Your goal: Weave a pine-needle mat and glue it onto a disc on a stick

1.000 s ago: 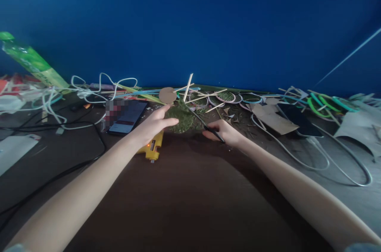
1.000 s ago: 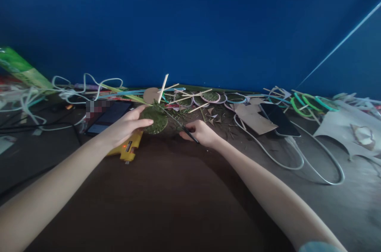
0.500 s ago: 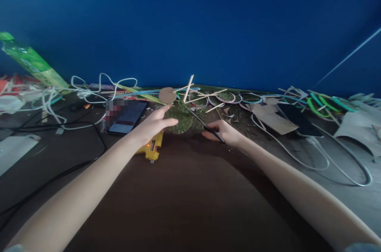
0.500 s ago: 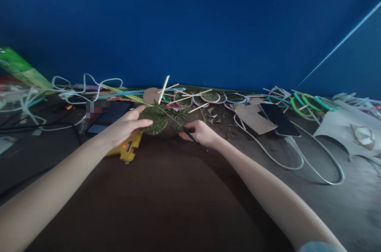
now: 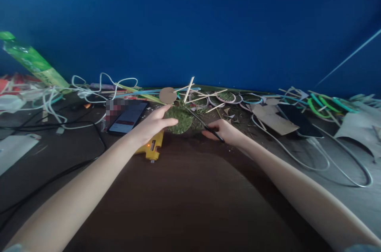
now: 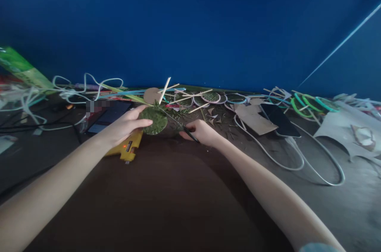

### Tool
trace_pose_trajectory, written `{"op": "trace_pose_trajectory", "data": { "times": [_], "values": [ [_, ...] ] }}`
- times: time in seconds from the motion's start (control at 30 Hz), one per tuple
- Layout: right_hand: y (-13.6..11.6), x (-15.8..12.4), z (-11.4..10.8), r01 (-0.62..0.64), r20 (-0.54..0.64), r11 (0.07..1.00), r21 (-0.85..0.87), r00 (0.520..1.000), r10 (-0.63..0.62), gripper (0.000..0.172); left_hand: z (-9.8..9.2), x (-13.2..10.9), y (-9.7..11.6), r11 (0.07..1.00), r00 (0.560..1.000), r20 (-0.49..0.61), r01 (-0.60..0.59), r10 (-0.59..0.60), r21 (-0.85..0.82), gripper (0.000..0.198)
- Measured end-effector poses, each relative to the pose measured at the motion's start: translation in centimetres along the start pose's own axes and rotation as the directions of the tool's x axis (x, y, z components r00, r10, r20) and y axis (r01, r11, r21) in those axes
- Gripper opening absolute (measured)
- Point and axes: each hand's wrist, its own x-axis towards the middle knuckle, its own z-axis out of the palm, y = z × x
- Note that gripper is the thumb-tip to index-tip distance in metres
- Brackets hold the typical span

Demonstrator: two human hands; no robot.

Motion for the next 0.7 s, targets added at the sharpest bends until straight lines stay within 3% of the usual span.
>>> {"op": "trace_pose_trajectory", "data": {
  "times": [0.1, 0.7],
  "values": [
    [0.11, 0.12, 0.07, -0.008, -0.017, 0.999, -0.044, 1.0, 0.007, 0.043, 0.04, -0.09, 0.32, 0.999, 0.999, 0.007, 0.043, -0.043, -0.025, 0.083],
    [-0.23, 0.17, 0.03, -0.058, -0.013, 0.998, -0.037, 0.998, 0.058, 0.033, -0.2, -0.14, 0.38, 0.998, 0.999, 0.003, 0.038, -0.038, 0.042, 0.081]
  ]
}}
